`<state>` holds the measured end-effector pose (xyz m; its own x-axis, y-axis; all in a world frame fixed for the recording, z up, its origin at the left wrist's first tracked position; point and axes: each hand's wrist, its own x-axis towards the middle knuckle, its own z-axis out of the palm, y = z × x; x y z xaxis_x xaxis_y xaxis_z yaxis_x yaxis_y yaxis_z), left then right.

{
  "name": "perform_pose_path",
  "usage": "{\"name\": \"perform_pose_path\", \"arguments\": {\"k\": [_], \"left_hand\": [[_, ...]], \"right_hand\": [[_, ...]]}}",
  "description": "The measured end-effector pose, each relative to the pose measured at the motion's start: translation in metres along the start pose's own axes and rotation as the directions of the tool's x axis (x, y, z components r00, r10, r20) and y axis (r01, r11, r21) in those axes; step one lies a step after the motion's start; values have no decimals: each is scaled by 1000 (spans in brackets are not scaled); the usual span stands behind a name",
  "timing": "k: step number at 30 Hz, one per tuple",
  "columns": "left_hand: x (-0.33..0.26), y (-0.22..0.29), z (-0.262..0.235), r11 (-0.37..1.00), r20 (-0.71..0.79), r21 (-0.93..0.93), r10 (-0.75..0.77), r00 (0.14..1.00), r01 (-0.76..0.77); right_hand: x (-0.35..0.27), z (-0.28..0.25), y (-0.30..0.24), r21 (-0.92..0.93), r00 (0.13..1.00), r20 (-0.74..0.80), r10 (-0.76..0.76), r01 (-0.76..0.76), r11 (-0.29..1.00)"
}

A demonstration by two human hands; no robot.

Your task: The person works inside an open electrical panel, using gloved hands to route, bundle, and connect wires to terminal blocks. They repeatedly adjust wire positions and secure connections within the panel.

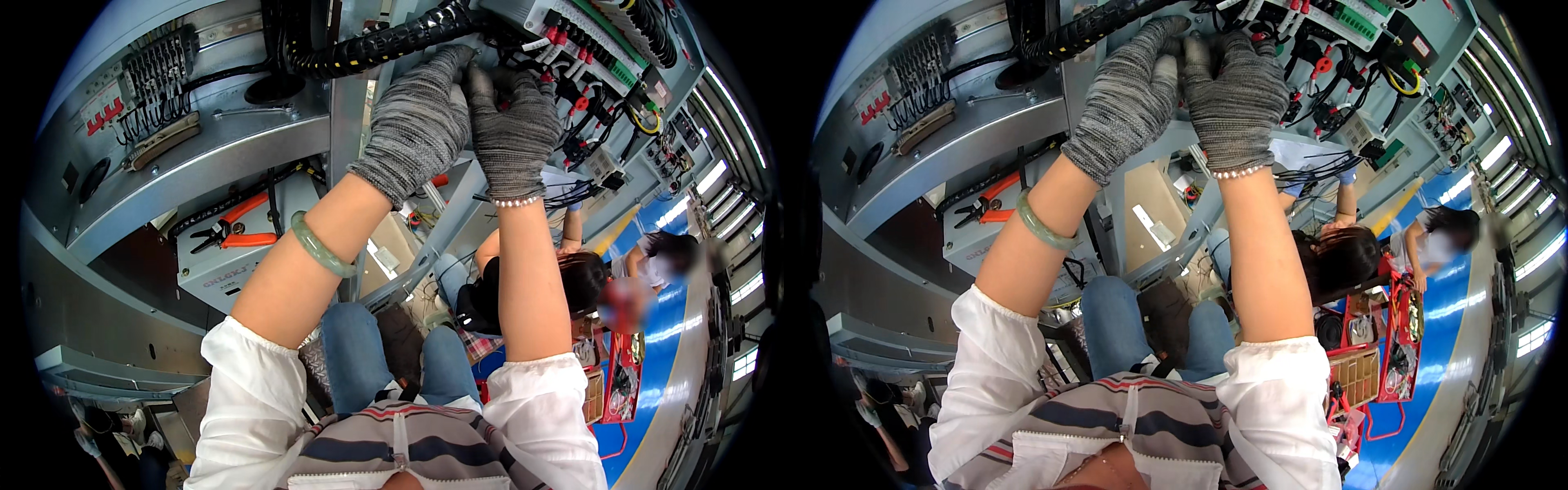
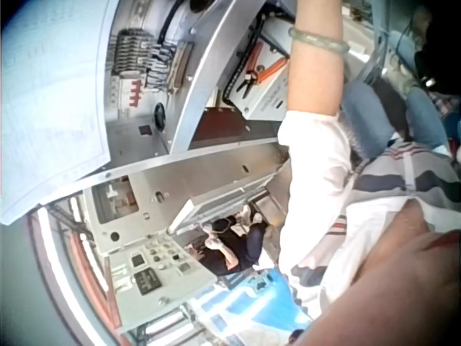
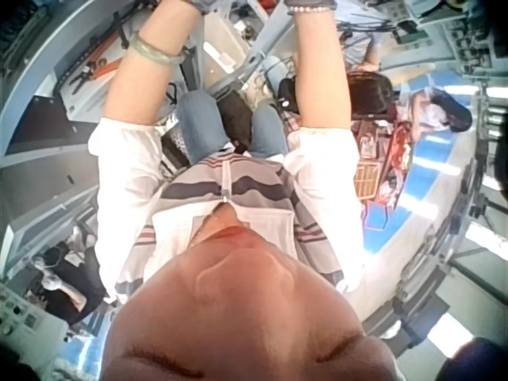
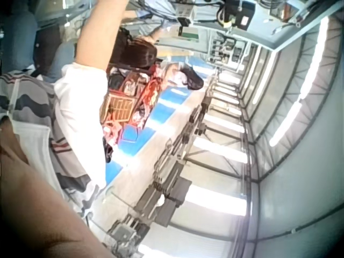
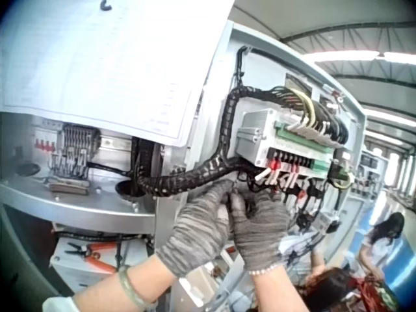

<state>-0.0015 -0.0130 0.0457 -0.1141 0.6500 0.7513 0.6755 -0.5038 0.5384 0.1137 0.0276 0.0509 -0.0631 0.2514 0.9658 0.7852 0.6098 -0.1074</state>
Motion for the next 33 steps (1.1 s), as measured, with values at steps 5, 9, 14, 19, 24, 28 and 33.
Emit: {"name": "perform_pose_path", "arguments": {"k": [5, 9, 14, 19, 24, 28, 33], "left_hand": [[-2, 0, 2, 999, 42, 40, -19, 999, 17], [-3, -4, 4, 1000, 31, -22, -19, 999, 20], [-4, -4, 2, 998, 44, -52, -33, 999, 35], [-3, -6, 7, 998, -2, -58, 30, 1000, -30], [-5, -4, 3, 994, 9, -106, -1, 1000, 2], [-4, -3, 6, 993, 44, -107, -54, 998, 59], [-4, 0, 6, 982, 67, -172, -75, 995, 85]], "right_hand": [[-5, 3, 2, 110, 1000, -13, 18, -16, 994], [-3, 2, -2, 147, 997, 60, 45, -53, 988], [-2, 0, -9, 104, 989, 86, 117, -126, 987], [-5, 12, 2, 116, 991, -120, -51, 65, 991], [-6, 2, 0, 198, 999, -24, -24, 28, 980], [-4, 1, -2, 162, 998, 41, 55, -61, 985], [-3, 5, -3, 152, 1000, -26, -2, 6, 988]]}}
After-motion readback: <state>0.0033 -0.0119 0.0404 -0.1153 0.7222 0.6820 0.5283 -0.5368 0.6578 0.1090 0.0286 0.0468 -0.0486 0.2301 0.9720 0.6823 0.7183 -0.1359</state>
